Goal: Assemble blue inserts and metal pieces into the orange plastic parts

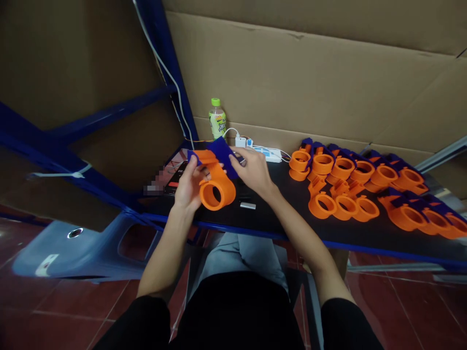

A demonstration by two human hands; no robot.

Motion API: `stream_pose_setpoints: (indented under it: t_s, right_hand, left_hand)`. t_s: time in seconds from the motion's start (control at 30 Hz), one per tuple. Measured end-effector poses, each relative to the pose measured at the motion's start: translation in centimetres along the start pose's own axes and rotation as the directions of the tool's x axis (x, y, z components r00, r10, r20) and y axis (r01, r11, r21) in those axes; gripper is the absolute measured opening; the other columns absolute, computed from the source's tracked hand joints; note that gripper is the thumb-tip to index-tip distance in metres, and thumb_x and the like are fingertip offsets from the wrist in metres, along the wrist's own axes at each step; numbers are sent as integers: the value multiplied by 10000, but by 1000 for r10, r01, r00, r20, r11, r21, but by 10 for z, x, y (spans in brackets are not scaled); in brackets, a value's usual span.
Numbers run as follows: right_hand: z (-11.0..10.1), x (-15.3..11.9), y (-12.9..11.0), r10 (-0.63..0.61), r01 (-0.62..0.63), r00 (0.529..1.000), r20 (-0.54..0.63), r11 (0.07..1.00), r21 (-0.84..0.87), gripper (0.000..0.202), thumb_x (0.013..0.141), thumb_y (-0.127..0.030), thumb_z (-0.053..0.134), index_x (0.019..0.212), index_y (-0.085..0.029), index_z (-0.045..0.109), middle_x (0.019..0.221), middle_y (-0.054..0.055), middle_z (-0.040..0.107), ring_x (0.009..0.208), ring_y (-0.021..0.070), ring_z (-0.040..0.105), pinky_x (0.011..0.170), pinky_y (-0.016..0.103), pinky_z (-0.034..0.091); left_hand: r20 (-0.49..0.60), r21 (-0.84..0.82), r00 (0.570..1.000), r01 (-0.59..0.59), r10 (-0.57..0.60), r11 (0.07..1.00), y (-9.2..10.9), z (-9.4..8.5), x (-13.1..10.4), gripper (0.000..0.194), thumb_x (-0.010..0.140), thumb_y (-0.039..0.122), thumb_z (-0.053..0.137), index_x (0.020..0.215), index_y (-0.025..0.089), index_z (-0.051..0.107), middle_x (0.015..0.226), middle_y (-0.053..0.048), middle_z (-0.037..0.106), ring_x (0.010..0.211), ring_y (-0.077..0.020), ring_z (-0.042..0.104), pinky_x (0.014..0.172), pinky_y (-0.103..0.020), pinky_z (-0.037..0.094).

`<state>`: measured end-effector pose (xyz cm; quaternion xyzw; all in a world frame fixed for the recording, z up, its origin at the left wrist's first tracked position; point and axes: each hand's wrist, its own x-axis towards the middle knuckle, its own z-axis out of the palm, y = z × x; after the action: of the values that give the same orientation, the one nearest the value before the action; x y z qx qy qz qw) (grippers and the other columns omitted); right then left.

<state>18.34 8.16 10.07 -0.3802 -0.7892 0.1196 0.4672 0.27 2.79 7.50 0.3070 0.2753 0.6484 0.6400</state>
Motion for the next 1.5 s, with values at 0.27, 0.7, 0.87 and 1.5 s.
stream_pose_setpoints:
  t_s: [0.27, 0.7, 0.87, 1.5]
  right_hand:
    - [-9, -32, -17, -38, -48, 980, 195, 907, 419, 342, 912, -452, 771, 1154, -242, 651, 1509, 99, 629, 1415, 239, 604, 1159, 402, 501]
    - [-7, -37, -24, -49, 34, 996, 72, 982, 188, 266, 934, -439, 722, 1099, -241, 660, 1337, 86, 720, 1204, 243, 696, 1088, 418, 513]
    - [-8, -41, -25, 24, -40, 997, 74, 976, 216, 290, 909, -447, 736, 1076, -224, 656, 1248, 74, 731, 1079, 217, 701, 889, 332, 547]
    - [-3, -40, -21, 304, -364, 929, 211, 647, 670, 595, 670, -613, 908, 1057, -239, 655, 1029, 38, 705, 973, 186, 686, 928, 325, 599]
  left_hand:
    - [-24, -26, 995, -97, 97, 995, -9, 7, -3, 422, 763, 521, 889, 973, 179, 758, 996, -71, 826, 1047, -256, 788, 912, -323, 632]
    - [12, -6, 992, -125, 125, 992, -18, 2, -1, 466, 767, 542, 893, 1023, 183, 740, 874, -37, 796, 965, -228, 791, 905, -323, 623]
    - [14, -38, 990, -137, 137, 990, -20, 4, -2, 434, 747, 492, 922, 981, 174, 741, 923, -47, 805, 997, -231, 790, 935, -331, 623]
    - [98, 82, 976, -204, 196, 976, -15, 15, -29, 737, 579, 337, 1005, 1251, 244, 717, 1229, -82, 752, 1241, -288, 693, 1110, -390, 523]
